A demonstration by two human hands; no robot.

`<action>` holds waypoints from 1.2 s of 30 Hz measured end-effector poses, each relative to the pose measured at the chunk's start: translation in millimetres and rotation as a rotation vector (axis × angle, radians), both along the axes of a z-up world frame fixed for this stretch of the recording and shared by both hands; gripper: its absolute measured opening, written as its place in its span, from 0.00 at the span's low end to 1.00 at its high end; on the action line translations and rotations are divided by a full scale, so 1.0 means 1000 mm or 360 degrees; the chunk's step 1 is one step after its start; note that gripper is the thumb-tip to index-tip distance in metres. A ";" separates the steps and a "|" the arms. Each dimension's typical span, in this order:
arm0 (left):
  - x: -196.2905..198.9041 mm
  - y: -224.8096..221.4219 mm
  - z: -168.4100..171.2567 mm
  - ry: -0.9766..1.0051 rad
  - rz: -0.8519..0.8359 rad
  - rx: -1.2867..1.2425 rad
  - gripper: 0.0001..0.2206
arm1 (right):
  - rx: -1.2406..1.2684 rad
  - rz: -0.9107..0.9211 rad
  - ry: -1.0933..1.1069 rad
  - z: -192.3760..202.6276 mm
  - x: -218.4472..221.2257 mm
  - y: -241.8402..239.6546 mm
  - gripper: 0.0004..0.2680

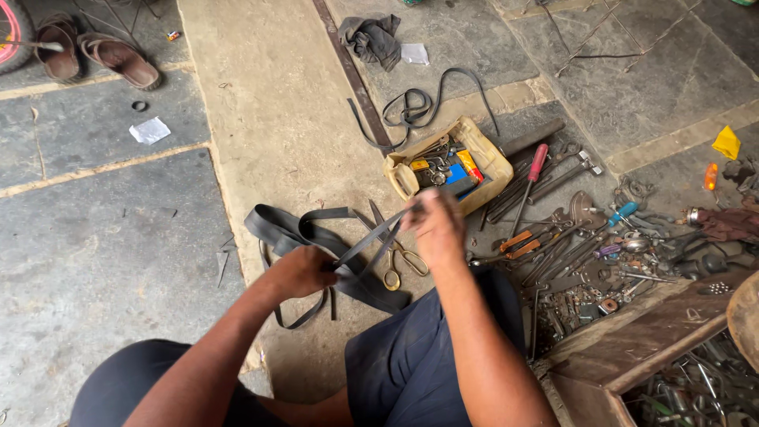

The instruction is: The person cuts a long strip of black rubber material using a pair of scissors. They repeatedly trim the strip into smaller pieces, holding the material with one hand and cutting with the other. The cut pieces are placed on the floor.

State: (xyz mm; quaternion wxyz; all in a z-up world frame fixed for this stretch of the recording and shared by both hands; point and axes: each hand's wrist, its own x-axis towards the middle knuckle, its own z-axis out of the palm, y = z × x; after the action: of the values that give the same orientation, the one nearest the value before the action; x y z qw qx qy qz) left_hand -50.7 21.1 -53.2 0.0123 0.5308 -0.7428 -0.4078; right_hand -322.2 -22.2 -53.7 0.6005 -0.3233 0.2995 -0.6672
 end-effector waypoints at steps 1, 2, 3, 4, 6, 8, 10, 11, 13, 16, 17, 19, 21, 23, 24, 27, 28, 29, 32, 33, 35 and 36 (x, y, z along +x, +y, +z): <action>0.004 -0.002 -0.003 -0.0045 0.0022 0.0093 0.14 | 0.0001 -0.0275 0.0007 0.000 -0.011 -0.008 0.04; 0.005 -0.004 -0.003 -0.0091 0.0044 0.0186 0.14 | -0.0009 -0.0548 0.0099 0.001 -0.023 -0.015 0.05; 0.006 -0.003 -0.003 -0.0163 0.0032 0.0171 0.13 | -0.0013 -0.0820 0.0190 0.001 -0.033 -0.019 0.06; 0.006 -0.002 -0.001 -0.0234 0.0020 0.0156 0.12 | -0.0071 -0.0944 0.0293 0.000 -0.040 -0.022 0.06; 0.006 -0.001 0.009 -0.0275 0.0022 0.0174 0.12 | -0.0187 -0.1193 0.0506 -0.002 -0.045 -0.023 0.07; 0.006 -0.002 0.024 -0.0205 0.0058 0.0230 0.12 | -0.0420 -0.0898 0.0932 -0.007 -0.031 -0.018 0.08; 0.011 -0.001 0.040 0.0401 0.0245 0.0312 0.12 | -0.0646 -0.0585 0.1342 -0.016 0.001 -0.006 0.10; 0.013 -0.001 0.049 0.0701 0.0339 0.0346 0.13 | -0.0437 0.0070 0.0716 -0.021 0.026 -0.001 0.18; 0.013 0.001 0.062 0.0839 0.0561 0.0147 0.12 | -0.0407 0.0713 0.0975 -0.030 0.059 0.025 0.18; 0.017 0.007 0.077 0.0966 0.0751 -0.0012 0.11 | -0.0480 0.1160 0.1651 -0.037 0.086 0.059 0.12; 0.022 0.011 0.081 0.0991 0.0790 -0.0037 0.11 | -0.0416 0.1143 0.1782 -0.037 0.087 0.064 0.12; 0.042 0.013 0.088 0.0937 0.0983 -0.0141 0.11 | -0.0275 0.1103 0.2040 -0.032 0.085 0.061 0.11; 0.064 0.012 0.088 0.1096 0.1174 -0.0113 0.11 | -0.0064 0.1085 0.1353 -0.025 0.069 0.048 0.12; 0.085 0.008 0.082 0.1473 0.1373 0.0021 0.13 | -0.0133 0.0884 0.1453 -0.014 0.045 0.032 0.12; 0.090 0.009 0.078 0.1387 0.1386 0.0063 0.14 | -0.0060 0.0898 0.1395 -0.007 0.036 0.028 0.11; 0.096 0.002 0.072 0.1126 0.1378 0.0110 0.16 | -0.0060 0.0974 0.1510 0.018 0.023 0.019 0.09; 0.092 0.000 0.070 0.1028 0.1369 0.0093 0.17 | -0.0092 0.1011 0.1596 0.027 0.025 0.018 0.08; 0.089 -0.001 0.069 0.0929 0.1364 0.0079 0.18 | -0.0077 0.1073 0.1659 0.036 0.030 0.014 0.08; 0.083 -0.007 0.072 0.0910 0.1273 -0.0027 0.18 | -0.0060 0.1207 0.1477 0.079 0.046 -0.019 0.07; 0.083 -0.008 0.074 0.0774 0.1218 -0.0064 0.18 | -0.0070 0.1215 0.1168 0.099 0.049 -0.037 0.07; 0.083 -0.011 0.077 0.0502 0.1105 -0.0135 0.18 | -0.0256 0.0917 0.1086 0.140 0.051 -0.076 0.07; 0.083 -0.012 0.077 0.0393 0.1081 -0.0140 0.17 | -0.0327 0.0763 0.1056 0.160 0.050 -0.098 0.07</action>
State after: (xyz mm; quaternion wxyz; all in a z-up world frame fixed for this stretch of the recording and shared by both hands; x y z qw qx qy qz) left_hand 32.8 8.8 24.1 0.2595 0.6930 -0.5338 -0.4091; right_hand -272.1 -120.4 105.9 0.5743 -0.6394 0.3248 -0.3948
